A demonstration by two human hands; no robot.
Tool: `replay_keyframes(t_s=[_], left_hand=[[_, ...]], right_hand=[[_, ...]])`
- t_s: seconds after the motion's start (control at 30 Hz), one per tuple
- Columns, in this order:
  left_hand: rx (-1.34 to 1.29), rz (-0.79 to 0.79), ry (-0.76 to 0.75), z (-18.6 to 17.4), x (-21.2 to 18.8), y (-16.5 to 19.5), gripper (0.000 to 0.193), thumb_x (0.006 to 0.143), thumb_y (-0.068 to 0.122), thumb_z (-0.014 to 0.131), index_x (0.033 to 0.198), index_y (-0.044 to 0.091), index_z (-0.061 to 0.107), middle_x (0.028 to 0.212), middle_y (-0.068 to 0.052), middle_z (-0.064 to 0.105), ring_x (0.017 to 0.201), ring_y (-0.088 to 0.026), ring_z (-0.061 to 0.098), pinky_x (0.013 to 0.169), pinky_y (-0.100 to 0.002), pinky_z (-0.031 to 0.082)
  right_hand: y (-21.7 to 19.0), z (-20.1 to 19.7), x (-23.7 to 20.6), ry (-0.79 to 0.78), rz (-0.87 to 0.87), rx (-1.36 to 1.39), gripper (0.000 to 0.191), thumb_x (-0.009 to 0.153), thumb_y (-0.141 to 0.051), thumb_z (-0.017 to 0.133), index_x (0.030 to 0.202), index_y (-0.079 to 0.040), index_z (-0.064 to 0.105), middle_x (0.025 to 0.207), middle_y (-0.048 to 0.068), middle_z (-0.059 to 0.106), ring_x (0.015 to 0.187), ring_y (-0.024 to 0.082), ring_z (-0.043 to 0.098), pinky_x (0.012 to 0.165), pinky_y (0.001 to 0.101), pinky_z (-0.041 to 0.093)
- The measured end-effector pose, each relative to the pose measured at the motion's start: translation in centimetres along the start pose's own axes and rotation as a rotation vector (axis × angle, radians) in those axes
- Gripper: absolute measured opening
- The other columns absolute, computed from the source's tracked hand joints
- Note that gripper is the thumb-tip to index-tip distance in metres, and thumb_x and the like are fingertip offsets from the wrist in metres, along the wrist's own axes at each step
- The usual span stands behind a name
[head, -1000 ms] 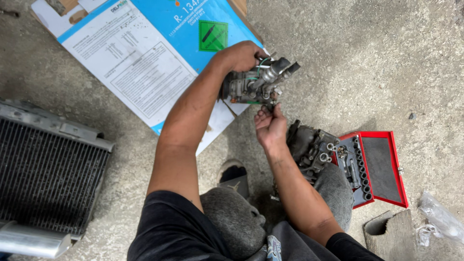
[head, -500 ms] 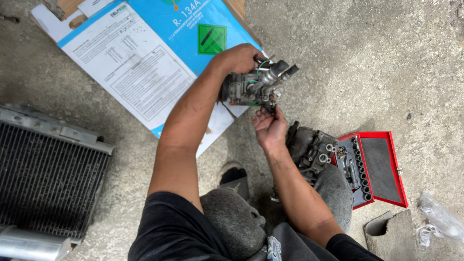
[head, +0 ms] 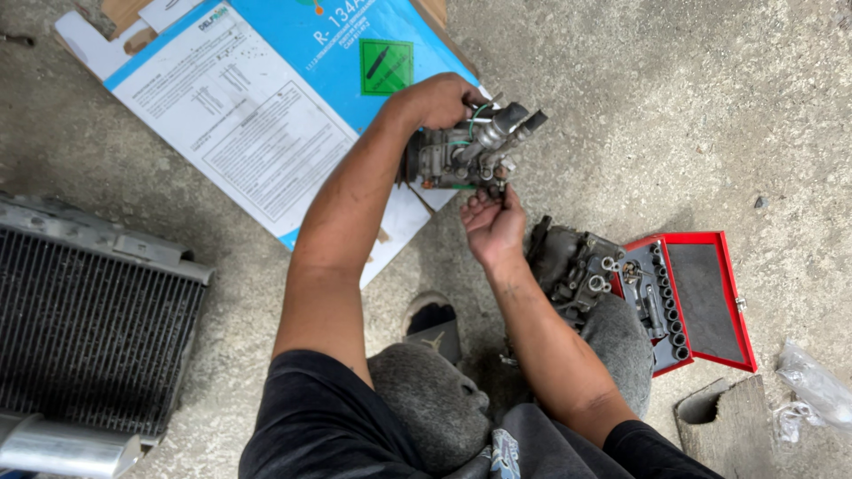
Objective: The person sits on the floor and uses a ratchet wrench to loosen and remove bolts from two mechanical compressor units. They open a red toolbox, select sockets, and work on each unit sequentially, placing removed bolts on the floor.
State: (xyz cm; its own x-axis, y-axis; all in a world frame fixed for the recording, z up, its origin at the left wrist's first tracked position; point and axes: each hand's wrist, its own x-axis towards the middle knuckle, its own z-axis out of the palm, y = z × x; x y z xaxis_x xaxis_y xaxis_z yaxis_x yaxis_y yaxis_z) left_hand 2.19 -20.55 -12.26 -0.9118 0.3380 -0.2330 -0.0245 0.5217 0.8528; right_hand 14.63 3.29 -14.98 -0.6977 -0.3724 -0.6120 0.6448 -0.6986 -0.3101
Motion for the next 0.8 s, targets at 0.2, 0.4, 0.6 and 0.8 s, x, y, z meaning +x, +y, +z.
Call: replay_keyframes(t_s=[0.2, 0.4, 0.6, 0.8], left_hand=[[-0.018, -0.024, -0.017, -0.1, 0.0, 0.1, 0.048, 0.084, 0.006, 0.063, 0.128, 0.023, 0.072, 0.103, -0.012, 0.077, 0.085, -0.024, 0.071, 0.080, -0.038, 0.055], [-0.001, -0.001, -0.024, -0.2, 0.0, 0.1, 0.046, 0.085, 0.007, 0.064, 0.128, 0.022, 0.072, 0.105, -0.013, 0.077, 0.088, -0.025, 0.071, 0.081, -0.038, 0.055], [-0.009, 0.002, -0.020, -0.2, -0.1, 0.1, 0.046, 0.085, 0.008, 0.064, 0.128, 0.022, 0.072, 0.105, -0.013, 0.077, 0.088, -0.025, 0.071, 0.082, -0.038, 0.055], [-0.013, -0.014, -0.025, -0.3, -0.1, 0.3, 0.044, 0.086, 0.009, 0.065, 0.128, 0.022, 0.072, 0.105, -0.012, 0.077, 0.087, -0.024, 0.071, 0.082, -0.038, 0.055]], right_hand=[[-0.7, 0.2, 0.1, 0.219, 0.033, 0.013, 0.040, 0.108, -0.042, 0.044, 0.096, -0.009, 0.062, 0.085, 0.007, 0.065, 0.083, 0.025, 0.060, 0.086, 0.0442, 0.047], [-0.5, 1.0, -0.5, 0.225, 0.012, -0.085, 0.034, 0.109, -0.042, 0.046, 0.099, -0.013, 0.062, 0.090, 0.004, 0.065, 0.088, 0.023, 0.060, 0.089, 0.0455, 0.046], [-0.3, 1.5, -0.4, 0.251, 0.042, -0.048, 0.043, 0.104, -0.049, 0.041, 0.098, -0.012, 0.063, 0.088, 0.006, 0.066, 0.086, 0.024, 0.060, 0.085, 0.0440, 0.046], [-0.1, 0.3, 0.0, 0.175, 0.007, -0.017, 0.041, 0.107, -0.047, 0.043, 0.100, -0.011, 0.064, 0.087, 0.006, 0.065, 0.086, 0.025, 0.059, 0.087, 0.0438, 0.046]])
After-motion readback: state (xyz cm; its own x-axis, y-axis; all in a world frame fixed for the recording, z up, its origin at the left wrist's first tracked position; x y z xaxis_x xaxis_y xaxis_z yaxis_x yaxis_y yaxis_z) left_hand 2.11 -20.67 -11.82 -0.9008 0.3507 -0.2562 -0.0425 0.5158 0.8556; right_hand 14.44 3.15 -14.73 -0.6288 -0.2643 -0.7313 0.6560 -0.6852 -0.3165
